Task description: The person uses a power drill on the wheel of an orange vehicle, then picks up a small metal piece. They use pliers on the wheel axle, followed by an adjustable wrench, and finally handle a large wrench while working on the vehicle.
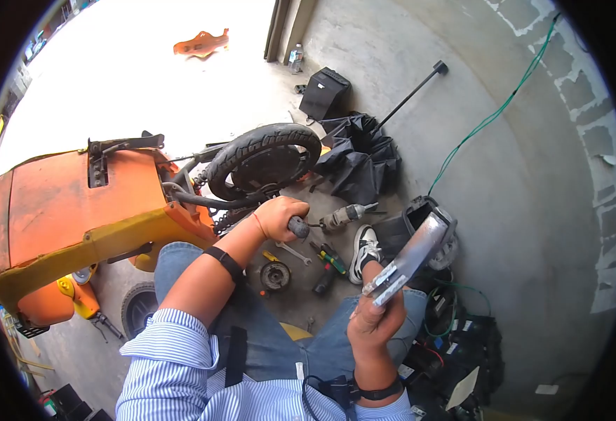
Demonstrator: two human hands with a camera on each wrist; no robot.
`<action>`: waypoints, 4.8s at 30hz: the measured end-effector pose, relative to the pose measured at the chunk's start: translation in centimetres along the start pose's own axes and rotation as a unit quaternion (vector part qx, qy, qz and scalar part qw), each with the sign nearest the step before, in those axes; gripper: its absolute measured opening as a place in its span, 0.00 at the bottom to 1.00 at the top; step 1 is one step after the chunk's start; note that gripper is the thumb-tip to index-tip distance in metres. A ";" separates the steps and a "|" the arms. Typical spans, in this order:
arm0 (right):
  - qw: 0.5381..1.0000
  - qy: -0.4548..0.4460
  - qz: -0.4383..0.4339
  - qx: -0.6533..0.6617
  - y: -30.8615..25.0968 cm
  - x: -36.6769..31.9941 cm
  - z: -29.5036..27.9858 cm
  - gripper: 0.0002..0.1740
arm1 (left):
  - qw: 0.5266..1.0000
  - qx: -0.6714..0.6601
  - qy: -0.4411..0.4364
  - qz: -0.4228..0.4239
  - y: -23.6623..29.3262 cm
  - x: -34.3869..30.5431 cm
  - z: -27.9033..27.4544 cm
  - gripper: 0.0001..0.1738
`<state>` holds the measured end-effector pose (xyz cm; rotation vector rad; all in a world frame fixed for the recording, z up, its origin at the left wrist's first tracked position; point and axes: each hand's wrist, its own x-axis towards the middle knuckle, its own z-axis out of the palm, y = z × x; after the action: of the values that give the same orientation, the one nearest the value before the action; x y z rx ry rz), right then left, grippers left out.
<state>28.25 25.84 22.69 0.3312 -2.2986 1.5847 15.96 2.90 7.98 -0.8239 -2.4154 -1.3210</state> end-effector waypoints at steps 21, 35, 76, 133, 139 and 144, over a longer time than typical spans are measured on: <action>0.967 -0.058 0.248 0.023 6.7 -3.5 1.7 0.28 | 1.000 -0.014 -0.001 0.026 1.3 0.2 0.5 0.13; 0.966 -0.033 0.252 0.045 5.9 -2.3 1.7 0.29 | 1.000 -0.007 0.007 0.010 1.0 0.2 -0.1 0.13; 0.991 0.064 -0.029 0.113 -2.3 3.3 -0.7 0.38 | 0.999 0.014 0.014 -0.029 0.9 1.0 0.9 0.15; 0.968 -0.031 0.245 0.041 6.1 -0.6 1.3 0.29 | 1.000 0.017 0.004 0.022 0.6 0.7 0.8 0.16; 0.989 -0.006 0.132 0.061 3.3 0.5 0.5 0.33 | 0.999 0.021 0.023 0.024 0.4 0.5 0.5 0.17; 0.997 0.058 -0.021 0.049 -2.1 2.8 1.1 0.38 | 1.000 0.026 -0.006 0.003 0.6 0.5 0.4 0.18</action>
<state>26.34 24.09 25.24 0.3018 -2.1177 1.6550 15.92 3.71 8.40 -0.8269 -2.4429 -1.2480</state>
